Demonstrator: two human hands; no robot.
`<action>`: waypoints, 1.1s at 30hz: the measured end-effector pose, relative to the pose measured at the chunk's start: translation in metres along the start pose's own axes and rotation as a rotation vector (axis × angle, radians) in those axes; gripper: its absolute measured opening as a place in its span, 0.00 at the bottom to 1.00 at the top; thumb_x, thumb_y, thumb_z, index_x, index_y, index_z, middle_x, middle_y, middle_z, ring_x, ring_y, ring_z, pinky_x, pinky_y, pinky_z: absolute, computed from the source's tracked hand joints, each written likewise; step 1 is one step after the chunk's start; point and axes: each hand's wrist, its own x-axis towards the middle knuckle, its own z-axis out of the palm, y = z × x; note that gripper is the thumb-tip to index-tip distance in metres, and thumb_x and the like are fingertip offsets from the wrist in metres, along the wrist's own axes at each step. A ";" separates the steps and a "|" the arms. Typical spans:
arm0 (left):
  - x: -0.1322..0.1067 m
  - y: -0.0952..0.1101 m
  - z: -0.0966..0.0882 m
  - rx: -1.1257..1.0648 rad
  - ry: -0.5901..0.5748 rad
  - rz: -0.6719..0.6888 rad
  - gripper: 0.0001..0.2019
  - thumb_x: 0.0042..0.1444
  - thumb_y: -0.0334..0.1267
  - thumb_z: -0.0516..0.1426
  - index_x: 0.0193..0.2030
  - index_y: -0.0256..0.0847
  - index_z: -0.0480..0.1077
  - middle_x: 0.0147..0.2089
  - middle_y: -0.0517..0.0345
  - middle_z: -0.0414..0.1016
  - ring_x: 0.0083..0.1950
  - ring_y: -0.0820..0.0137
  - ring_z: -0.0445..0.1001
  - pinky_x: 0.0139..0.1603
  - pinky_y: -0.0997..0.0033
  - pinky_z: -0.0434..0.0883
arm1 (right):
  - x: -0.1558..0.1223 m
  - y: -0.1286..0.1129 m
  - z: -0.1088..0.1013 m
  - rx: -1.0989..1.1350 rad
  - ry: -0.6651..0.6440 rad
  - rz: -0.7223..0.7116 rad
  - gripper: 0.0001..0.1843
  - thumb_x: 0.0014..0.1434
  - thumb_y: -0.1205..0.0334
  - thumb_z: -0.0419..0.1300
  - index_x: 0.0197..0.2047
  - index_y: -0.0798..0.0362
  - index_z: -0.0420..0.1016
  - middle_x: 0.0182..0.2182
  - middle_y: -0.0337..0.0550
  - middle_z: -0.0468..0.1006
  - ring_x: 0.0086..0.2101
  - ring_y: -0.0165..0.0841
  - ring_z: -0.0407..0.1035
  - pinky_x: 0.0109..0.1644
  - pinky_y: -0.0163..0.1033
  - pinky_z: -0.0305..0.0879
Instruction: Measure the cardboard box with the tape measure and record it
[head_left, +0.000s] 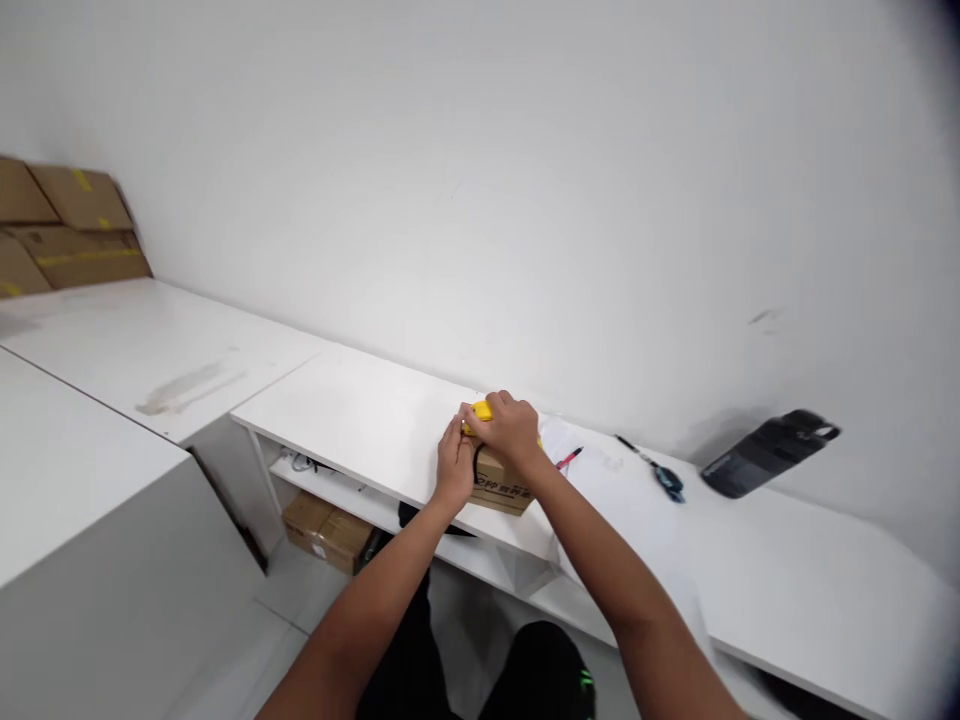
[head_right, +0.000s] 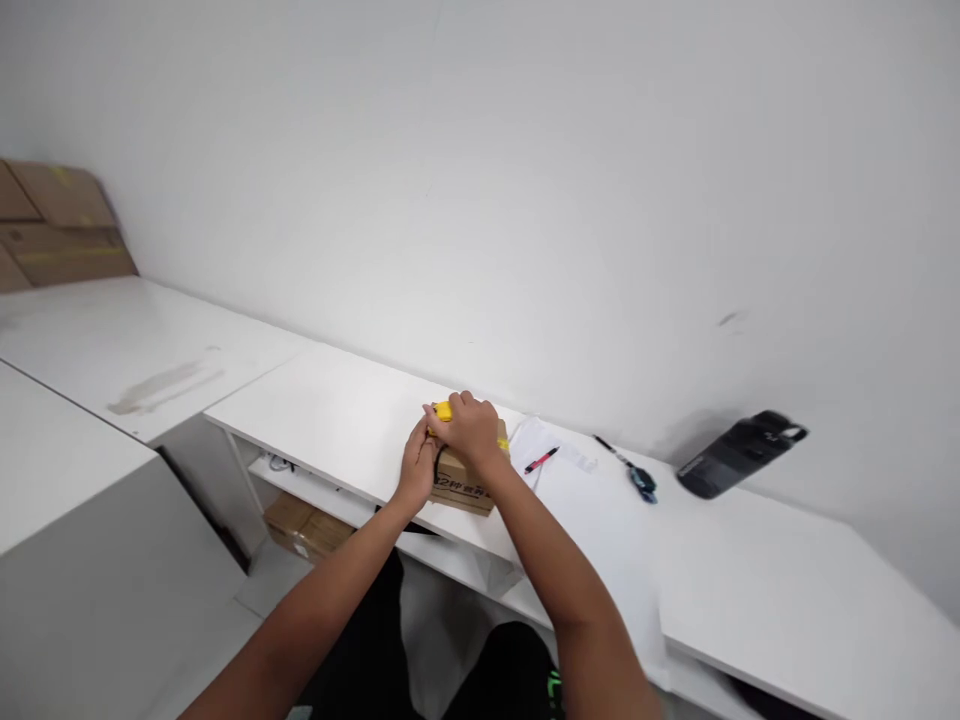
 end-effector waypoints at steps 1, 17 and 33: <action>0.001 -0.002 -0.001 0.019 -0.010 -0.004 0.25 0.63 0.34 0.44 0.67 0.44 0.59 0.70 0.57 0.59 0.70 0.63 0.56 0.71 0.59 0.54 | -0.002 0.000 0.000 0.018 0.009 0.016 0.23 0.61 0.45 0.52 0.29 0.55 0.73 0.27 0.48 0.73 0.27 0.34 0.64 0.31 0.38 0.47; 0.009 0.005 -0.004 0.108 -0.012 -0.026 0.24 0.63 0.38 0.45 0.64 0.38 0.63 0.69 0.53 0.61 0.70 0.65 0.57 0.72 0.61 0.52 | -0.057 0.129 -0.024 -0.036 0.046 0.329 0.26 0.57 0.39 0.52 0.27 0.54 0.74 0.27 0.47 0.73 0.23 0.30 0.60 0.28 0.37 0.43; 0.010 0.008 -0.004 0.087 -0.015 -0.045 0.24 0.63 0.39 0.47 0.65 0.40 0.62 0.69 0.53 0.60 0.70 0.63 0.56 0.72 0.60 0.52 | 0.000 0.044 -0.025 0.146 -0.154 0.159 0.28 0.63 0.36 0.47 0.38 0.54 0.72 0.35 0.48 0.76 0.30 0.35 0.68 0.32 0.37 0.51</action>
